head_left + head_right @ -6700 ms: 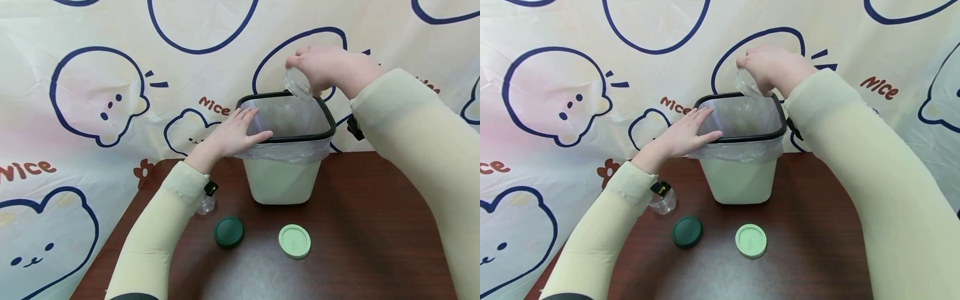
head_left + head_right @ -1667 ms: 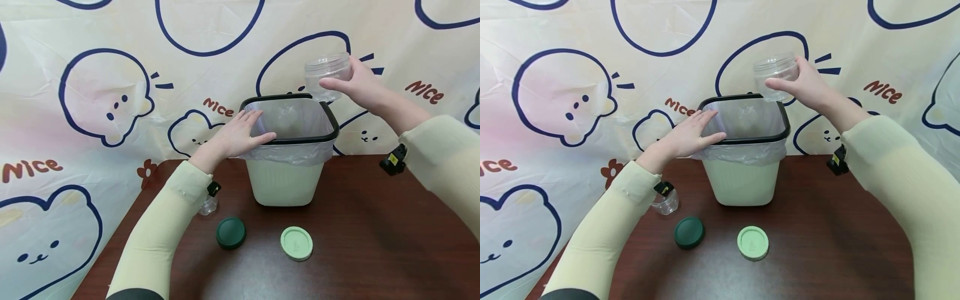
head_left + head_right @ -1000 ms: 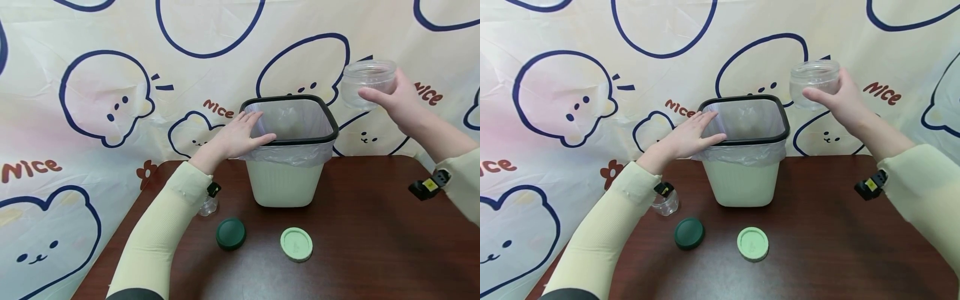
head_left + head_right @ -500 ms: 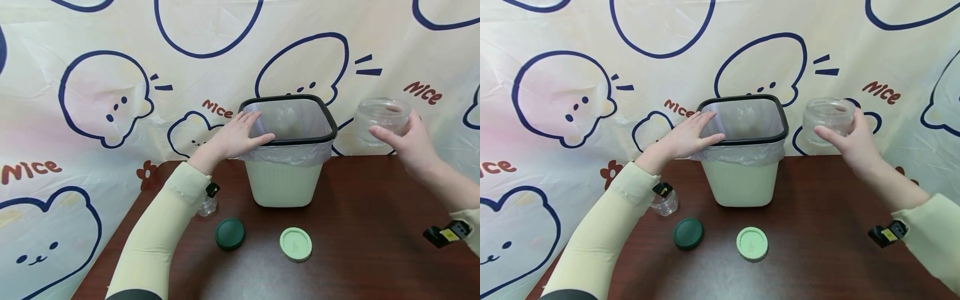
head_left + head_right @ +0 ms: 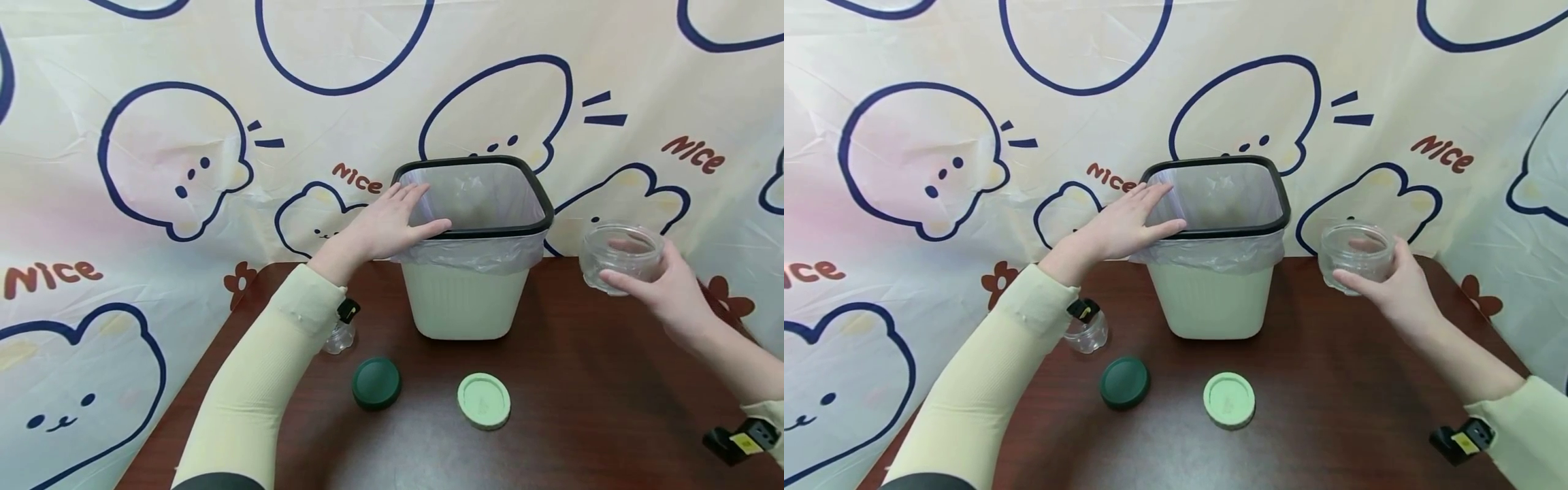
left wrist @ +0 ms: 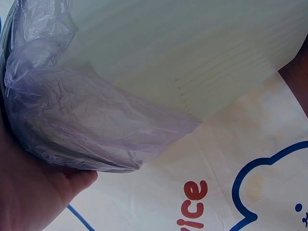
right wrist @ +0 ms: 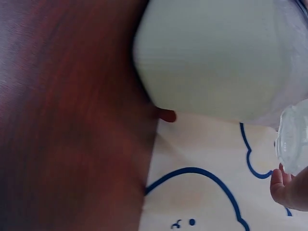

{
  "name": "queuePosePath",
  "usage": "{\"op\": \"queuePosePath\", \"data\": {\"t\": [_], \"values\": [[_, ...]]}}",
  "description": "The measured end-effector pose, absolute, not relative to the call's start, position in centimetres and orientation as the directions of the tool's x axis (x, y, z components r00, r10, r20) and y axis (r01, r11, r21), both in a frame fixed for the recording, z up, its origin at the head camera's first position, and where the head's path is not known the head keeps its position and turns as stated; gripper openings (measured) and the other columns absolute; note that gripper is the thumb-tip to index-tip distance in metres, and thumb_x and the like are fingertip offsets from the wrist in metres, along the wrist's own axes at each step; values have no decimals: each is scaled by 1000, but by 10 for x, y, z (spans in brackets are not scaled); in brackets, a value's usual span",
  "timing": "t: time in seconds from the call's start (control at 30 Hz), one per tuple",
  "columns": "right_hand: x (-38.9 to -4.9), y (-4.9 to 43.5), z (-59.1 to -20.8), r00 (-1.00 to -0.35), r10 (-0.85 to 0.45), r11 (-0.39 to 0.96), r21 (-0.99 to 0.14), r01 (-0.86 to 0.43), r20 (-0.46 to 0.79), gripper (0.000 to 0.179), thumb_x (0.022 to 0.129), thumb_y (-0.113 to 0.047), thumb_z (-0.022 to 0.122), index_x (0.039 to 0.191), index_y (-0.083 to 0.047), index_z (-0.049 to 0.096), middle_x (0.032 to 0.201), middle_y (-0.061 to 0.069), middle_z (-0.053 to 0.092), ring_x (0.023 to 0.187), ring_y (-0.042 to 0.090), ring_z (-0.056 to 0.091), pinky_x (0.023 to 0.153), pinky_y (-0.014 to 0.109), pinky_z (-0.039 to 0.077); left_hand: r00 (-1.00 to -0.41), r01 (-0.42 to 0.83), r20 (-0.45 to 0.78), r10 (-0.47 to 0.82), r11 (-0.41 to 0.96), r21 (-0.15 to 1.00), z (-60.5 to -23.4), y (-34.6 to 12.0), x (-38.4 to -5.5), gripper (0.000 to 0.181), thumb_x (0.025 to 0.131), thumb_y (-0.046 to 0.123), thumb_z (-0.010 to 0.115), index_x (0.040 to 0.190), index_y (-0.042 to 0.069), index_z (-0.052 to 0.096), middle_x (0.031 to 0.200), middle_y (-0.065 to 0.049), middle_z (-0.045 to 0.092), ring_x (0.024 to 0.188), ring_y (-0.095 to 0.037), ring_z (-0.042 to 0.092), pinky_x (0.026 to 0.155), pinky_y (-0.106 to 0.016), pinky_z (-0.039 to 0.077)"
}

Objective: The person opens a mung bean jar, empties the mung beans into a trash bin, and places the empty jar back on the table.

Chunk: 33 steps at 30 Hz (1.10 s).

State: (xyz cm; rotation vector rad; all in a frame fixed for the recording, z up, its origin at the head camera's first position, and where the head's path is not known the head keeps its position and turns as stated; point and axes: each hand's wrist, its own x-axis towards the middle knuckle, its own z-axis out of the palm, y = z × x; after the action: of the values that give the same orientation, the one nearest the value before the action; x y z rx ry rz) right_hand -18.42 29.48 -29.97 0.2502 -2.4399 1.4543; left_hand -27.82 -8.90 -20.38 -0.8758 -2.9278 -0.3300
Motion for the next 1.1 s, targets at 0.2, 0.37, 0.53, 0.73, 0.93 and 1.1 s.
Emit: {"op": "queuePosePath", "data": {"t": [0.2, 0.37, 0.53, 0.73, 0.93, 1.1], "values": [[-182, 292, -320, -962, 20, 577, -789, -210, 271, 78, 88, -20, 74, 148, -8, 25, 129, 8, 45, 102, 1, 39, 73, 12, 38, -837, 547, 119, 534, 816, 186, -203, -88, -277, 88, 91, 70, 40, 155, 13, 21, 158, -9, 23, 146, -30, 12, 116, -41, 12], [-181, 286, -341, -959, -20, 537, -807, -248, 282, 78, 82, -14, 79, 140, -7, 27, 125, 2, 52, 102, -10, 47, 75, 7, 41, -841, 542, 117, 529, 819, 191, -204, -89, -277, 88, 91, 70, 39, 156, 14, 20, 158, -9, 23, 146, -29, 12, 116, -42, 13], [-181, 285, -360, -970, -47, 511, -829, -229, 238, 78, 81, -13, 80, 136, -7, 25, 125, 8, 53, 101, -14, 49, 75, 7, 40, -840, 542, 122, 528, 818, 190, -204, -88, -277, 88, 91, 70, 39, 155, 13, 21, 158, -9, 23, 146, -30, 12, 116, -42, 12], [-180, 287, -377, -985, -59, 607, -777, -166, 163, 84, 83, -22, 79, 139, 7, 24, 130, 29, 45, 112, 28, 49, 77, 24, 41, -842, 539, 112, 527, 820, 192, -204, -89, -277, 88, 91, 70, 39, 156, 14, 20, 159, -9, 22, 146, -30, 11, 116, -42, 12], [-180, 284, -391, -989, -72, 660, -738, -145, 129, 91, 78, -27, 83, 139, 11, 26, 126, 30, 45, 109, 42, 47, 79, 39, 40, -841, 542, 112, 530, 819, 190, -205, -89, -277, 87, 92, 69, 40, 156, 13, 20, 159, -10, 22, 146, -31, 11, 116, -42, 11], [-180, 281, -400, -988, -98, 677, -719, -155, 120, 94, 75, -25, 85, 138, 13, 27, 124, 32, 47, 105, 43, 50, 80, 46, 43, -840, 543, 117, 530, 818, 188, -204, -89, -277, 87, 92, 69, 40, 156, 13, 20, 158, -9, 23, 146, -31, 12, 116, -42, 12]]}}
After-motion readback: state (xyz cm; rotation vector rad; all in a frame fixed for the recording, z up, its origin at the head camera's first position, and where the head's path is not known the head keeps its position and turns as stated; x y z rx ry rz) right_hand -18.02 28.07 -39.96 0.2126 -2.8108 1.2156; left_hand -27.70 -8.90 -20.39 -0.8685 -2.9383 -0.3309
